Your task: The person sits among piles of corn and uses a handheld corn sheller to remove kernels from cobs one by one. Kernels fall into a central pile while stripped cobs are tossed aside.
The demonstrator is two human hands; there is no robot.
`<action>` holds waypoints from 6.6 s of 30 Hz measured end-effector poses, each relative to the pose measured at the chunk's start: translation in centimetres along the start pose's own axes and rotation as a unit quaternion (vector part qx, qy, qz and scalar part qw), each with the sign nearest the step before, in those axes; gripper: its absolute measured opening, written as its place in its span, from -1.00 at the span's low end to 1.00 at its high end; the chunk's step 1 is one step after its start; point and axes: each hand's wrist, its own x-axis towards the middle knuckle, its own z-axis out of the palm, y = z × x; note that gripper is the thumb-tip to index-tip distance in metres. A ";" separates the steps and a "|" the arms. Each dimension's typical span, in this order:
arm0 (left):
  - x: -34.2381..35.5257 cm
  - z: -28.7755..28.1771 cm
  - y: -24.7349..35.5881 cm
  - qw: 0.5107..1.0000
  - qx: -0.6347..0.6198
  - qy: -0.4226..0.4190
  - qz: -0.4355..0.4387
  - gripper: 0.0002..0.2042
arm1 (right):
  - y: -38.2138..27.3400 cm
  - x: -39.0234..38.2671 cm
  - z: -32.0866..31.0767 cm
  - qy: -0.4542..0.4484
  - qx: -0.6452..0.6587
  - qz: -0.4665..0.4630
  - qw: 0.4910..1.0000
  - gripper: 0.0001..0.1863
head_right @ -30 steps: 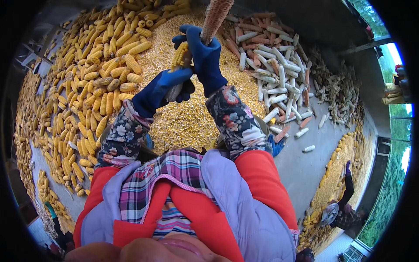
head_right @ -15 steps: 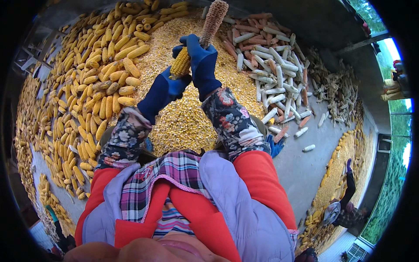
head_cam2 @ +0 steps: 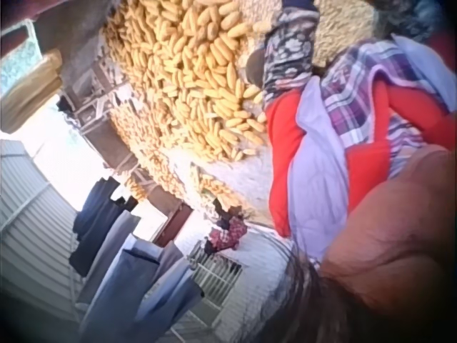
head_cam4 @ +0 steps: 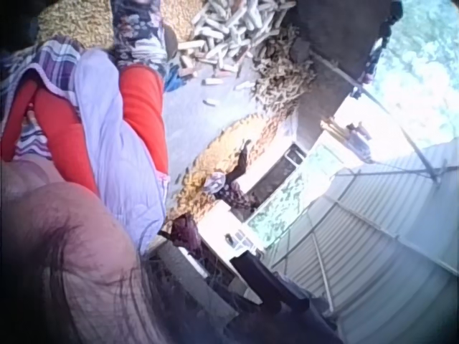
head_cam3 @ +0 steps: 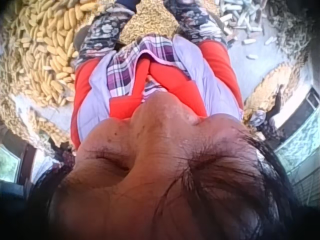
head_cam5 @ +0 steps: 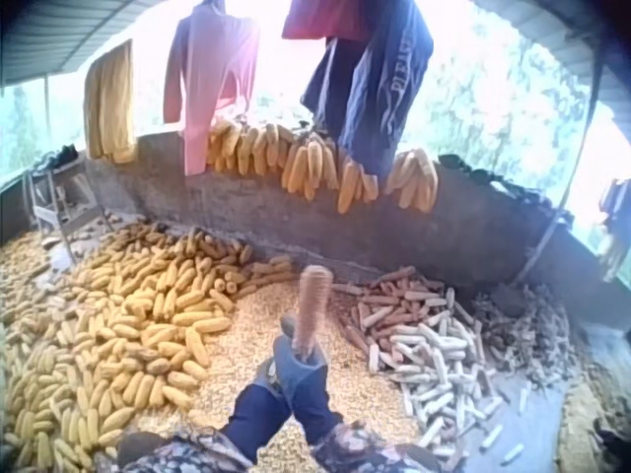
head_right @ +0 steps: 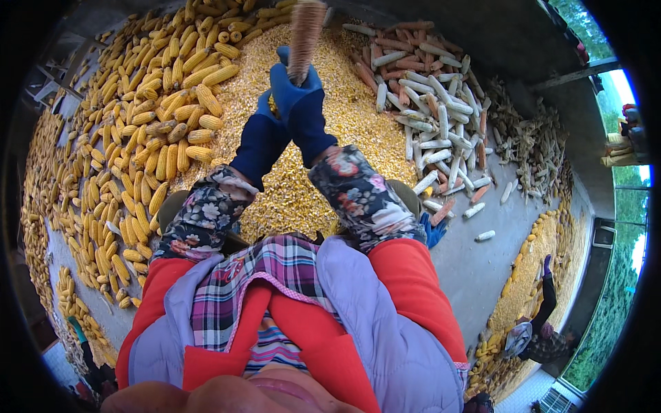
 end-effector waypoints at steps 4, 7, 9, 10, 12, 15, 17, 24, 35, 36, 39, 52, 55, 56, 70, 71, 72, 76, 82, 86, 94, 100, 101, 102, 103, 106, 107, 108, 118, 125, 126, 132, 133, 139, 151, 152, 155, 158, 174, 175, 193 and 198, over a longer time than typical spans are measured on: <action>-0.9 -0.9 1.4 0.979 -0.160 -0.104 -0.069 -0.48 | 1.0 0.8 -1.6 -0.006 -0.070 -0.049 0.996 -0.68; -0.9 -4.3 4.8 0.916 -0.265 -0.237 -0.186 -0.56 | 0.3 1.8 -2.5 -0.040 -0.033 -0.084 0.995 -0.70; -1.5 -5.1 6.9 0.908 -0.290 -0.248 -0.176 -0.55 | -1.0 2.5 -3.1 -0.043 0.000 -0.017 0.999 -0.61; -1.7 -5.3 7.5 0.904 -0.301 -0.252 -0.171 -0.55 | -1.7 2.6 -3.4 -0.059 0.030 0.002 0.998 -0.57; -1.8 -5.1 7.9 0.916 -0.282 -0.232 -0.167 -0.57 | -3.7 2.6 -3.4 -0.094 0.089 0.040 0.991 -0.50; -1.7 -4.2 6.9 0.944 -0.216 -0.212 -0.133 -0.64 | -4.4 2.5 -3.6 -0.161 0.079 0.037 0.983 -0.43; -1.6 -3.0 5.9 0.970 -0.164 -0.145 -0.109 -0.66 | -5.5 2.2 -2.8 -0.161 0.093 0.067 0.980 -0.49; -1.7 -4.1 7.6 0.931 -0.195 -0.252 -0.178 -0.70 | -5.1 1.6 -2.7 -0.050 0.040 0.095 0.993 -0.63; -2.0 -8.5 8.6 0.892 -0.115 -0.425 -0.102 -0.54 | -7.4 1.1 -4.1 -0.177 -0.034 0.053 0.982 -0.55; -2.1 -8.6 9.1 0.895 -0.138 -0.412 -0.099 -0.57 | -8.2 1.0 -4.1 -0.197 -0.046 0.034 0.979 -0.54; -2.3 -8.5 9.5 0.903 -0.175 -0.384 -0.082 -0.63 | -7.9 1.3 -3.8 -0.182 0.008 0.014 0.983 -0.52; -1.6 -5.7 8.0 0.932 -0.223 -0.237 -0.158 -0.54 | -6.2 1.5 -3.4 -0.201 0.047 0.039 0.978 -0.56; -1.5 -5.7 8.2 0.941 -0.207 -0.219 -0.153 -0.64 | -6.4 1.7 -3.5 -0.208 0.052 0.033 0.976 -0.54; -1.4 -5.7 8.0 0.964 -0.164 -0.174 -0.119 -0.64 | -6.5 1.6 -3.5 -0.204 0.061 0.031 0.977 -0.54; -2.2 -3.6 8.0 0.919 -0.236 -0.216 -0.231 -0.74 | -3.6 1.7 -3.4 -0.063 0.063 0.047 0.995 -0.54; -2.3 -4.0 8.7 0.918 -0.243 -0.230 -0.213 -0.73 | -4.1 1.9 -3.5 -0.083 0.053 0.047 0.994 -0.53; -2.4 -4.6 9.3 0.917 -0.249 -0.243 -0.194 -0.72 | -4.6 2.0 -3.6 -0.102 0.044 0.048 0.993 -0.52; -1.9 -4.8 9.2 0.912 -0.298 -0.211 -0.187 -0.72 | -5.2 1.9 -3.5 -0.183 0.115 0.048 0.975 -0.47; -0.3 -0.4 0.2 0.996 -0.037 0.047 0.059 -0.65 | -2.4 0.5 0.0 -0.064 0.077 0.018 0.995 -0.68; -1.8 -2.2 3.1 0.930 -0.296 -0.157 -0.152 -0.72 | -1.5 0.9 -1.7 -0.062 -0.010 -0.038 0.997 -0.72; -0.6 -3.2 5.5 0.948 -0.238 -0.127 -0.168 -0.65 | -3.1 2.2 -2.6 -0.118 0.056 0.014 0.991 -0.64; 0.9 0.4 1.4 0.610 -0.749 -0.064 -0.250 -0.61 | 0.7 0.7 0.0 -0.014 -0.054 -0.098 0.994 -0.61; 0.5 0.0 2.3 0.724 -0.645 -0.054 -0.239 -0.61 | 0.8 0.5 0.1 -0.011 0.014 -0.056 0.998 -0.64; 0.0 -0.4 3.7 0.819 -0.521 -0.047 -0.235 -0.60 | 1.1 0.9 -0.4 -0.017 -0.015 -0.087 0.996 -0.65; 0.1 -0.9 4.1 0.903 -0.358 -0.094 -0.219 -0.59 | 1.4 1.4 -1.3 -0.022 -0.045 -0.118 0.992 -0.65; -0.9 -3.0 7.4 0.944 -0.210 -0.159 -0.198 -0.67 | -0.7 2.1 -2.6 -0.062 -0.050 -0.088 0.993 -0.59; -1.0 -3.7 7.9 0.934 -0.242 -0.165 -0.204 -0.68 | -1.9 2.6 -2.9 -0.074 -0.012 -0.046 0.996 -0.57; -1.0 -4.1 8.0 0.923 -0.275 -0.172 -0.210 -0.69 | -2.5 2.9 -3.1 -0.085 0.026 -0.003 0.996 -0.54; -0.8 -0.8 2.3 0.972 0.208 0.074 0.078 -0.48 | -0.6 2.2 -0.2 0.012 0.033 0.021 0.999 -0.72; -1.4 -5.4 7.8 0.929 -0.246 -0.218 -0.171 -0.73 | -3.0 3.6 -3.3 -0.054 -0.003 0.057 0.997 -0.59; -1.5 -6.0 8.4 0.923 -0.258 -0.229 -0.171 -0.73 | -4.0 3.7 -3.5 -0.093 -0.009 0.049 0.994 -0.60; -1.8 -7.2 9.6 0.931 -0.229 -0.235 -0.162 -0.70 | -5.8 3.6 -5.1 -0.258 -0.113 -0.054 0.958 -0.66; -1.9 -7.2 9.5 0.931 -0.218 -0.241 -0.165 -0.69 | -4.8 3.2 -4.7 -0.266 -0.116 -0.072 0.954 -0.66; -2.8 -4.1 4.5 0.978 0.162 -0.131 -0.035 -0.62 | -2.2 2.4 -4.6 -0.166 -0.233 0.062 0.956 -0.61; -1.6 -6.0 3.7 0.989 -0.062 -0.130 -0.035 -0.59 | -4.5 3.8 -6.9 -0.113 -0.029 0.051 0.992 -0.56; -1.7 -5.7 4.1 0.982 -0.112 -0.144 -0.043 -0.60 | -4.4 3.6 -6.8 -0.115 -0.038 0.027 0.992 -0.57; -2.1 -5.6 5.3 0.985 -0.096 -0.137 -0.037 -0.61 | -4.3 2.6 -5.3 -0.140 -0.049 -0.020 0.989 -0.58; -2.2 -5.2 5.2 0.991 0.100 -0.087 0.031 -0.61 | -3.3 1.3 -4.6 -0.172 -0.158 -0.020 0.972 -0.63; -1.9 -5.3 5.1 0.991 0.006 -0.135 -0.008 -0.52 | -2.8 2.1 -5.7 -0.122 -0.232 0.035 0.964 -0.56; -1.1 -5.6 4.8 0.982 -0.056 -0.176 -0.041 -0.52 | -3.1 2.0 -5.6 -0.120 -0.224 0.020 0.967 -0.57; -2.2 -4.8 4.8 0.884 -0.396 -0.210 -0.135 -0.47 | -3.0 0.6 -4.7 -0.166 -0.299 -0.304 0.889 -0.81; -3.2 -5.7 4.6 0.951 -0.115 -0.189 0.217 -0.67 | -1.7 1.7 -5.1 -0.240 -0.289 -0.335 0.864 -0.80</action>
